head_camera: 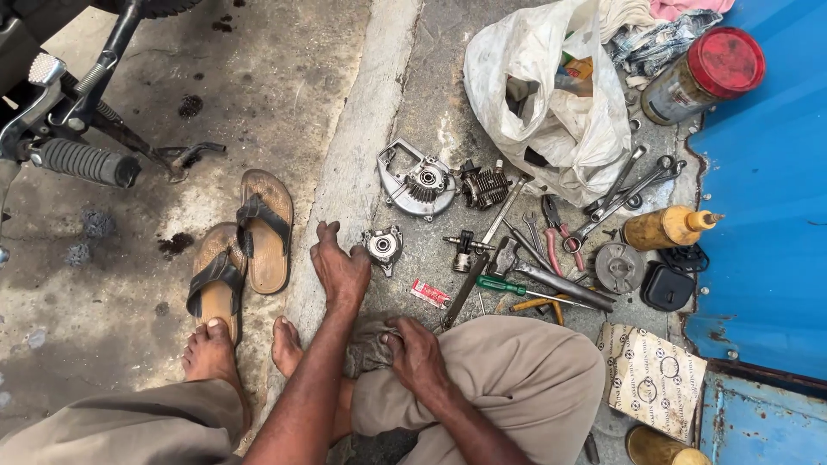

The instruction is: Cleaning and inspecting internal engine components of a motorcycle using tools like a vernier caliper.

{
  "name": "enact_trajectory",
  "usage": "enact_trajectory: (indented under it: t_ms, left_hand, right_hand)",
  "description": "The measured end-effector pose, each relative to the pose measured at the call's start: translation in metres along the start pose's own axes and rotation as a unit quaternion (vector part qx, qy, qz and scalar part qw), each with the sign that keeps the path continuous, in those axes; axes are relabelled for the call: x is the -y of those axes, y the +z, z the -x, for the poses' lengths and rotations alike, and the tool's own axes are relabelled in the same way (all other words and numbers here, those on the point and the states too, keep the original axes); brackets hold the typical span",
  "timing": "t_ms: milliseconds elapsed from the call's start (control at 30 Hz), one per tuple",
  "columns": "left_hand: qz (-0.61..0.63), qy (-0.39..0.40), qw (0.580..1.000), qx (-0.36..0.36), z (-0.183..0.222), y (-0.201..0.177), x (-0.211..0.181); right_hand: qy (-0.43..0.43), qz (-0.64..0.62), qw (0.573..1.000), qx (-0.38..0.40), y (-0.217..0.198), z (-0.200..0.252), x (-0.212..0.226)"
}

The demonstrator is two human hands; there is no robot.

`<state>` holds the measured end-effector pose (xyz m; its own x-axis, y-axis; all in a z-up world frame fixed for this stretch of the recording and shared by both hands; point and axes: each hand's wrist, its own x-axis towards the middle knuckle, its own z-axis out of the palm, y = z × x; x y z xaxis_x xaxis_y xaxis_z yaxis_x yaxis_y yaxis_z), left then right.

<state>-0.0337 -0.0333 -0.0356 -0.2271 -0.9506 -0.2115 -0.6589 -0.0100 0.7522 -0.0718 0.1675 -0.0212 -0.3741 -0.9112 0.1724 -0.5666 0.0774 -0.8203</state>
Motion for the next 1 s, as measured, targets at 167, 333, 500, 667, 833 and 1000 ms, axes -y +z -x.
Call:
enact_trajectory:
  t_ms: [167,333,500,667,833,1000]
  left_hand:
    - [-0.024,0.038,0.995,0.084,-0.046,-0.002,-0.085]
    - [-0.123,0.152,0.972,0.128,-0.055,0.027,-0.116]
    - [-0.177,0.368,0.911,0.051,-0.006,0.069,-0.109]
    - [-0.320,0.369,0.839,0.239,0.022,0.115,-0.103]
    - [-0.311,0.275,0.851,0.321,0.013,0.132,-0.113]
    - [-0.110,-0.016,0.925,0.364,0.016,0.064,-0.157]
  right_hand:
    - [0.310,-0.140,0.938,0.062,-0.011,-0.027,0.012]
    - [0.086,-0.065,0.993,0.038,-0.002,-0.012,0.001]
    - [0.227,-0.128,0.965,0.040,-0.010,-0.026,0.004]
    - [0.131,-0.087,0.984,0.079,0.003,-0.021,-0.011]
    - [0.083,-0.082,0.989,0.089,0.005,-0.017,-0.018]
    - [0.104,-0.045,0.985,0.132,0.006,-0.012,-0.020]
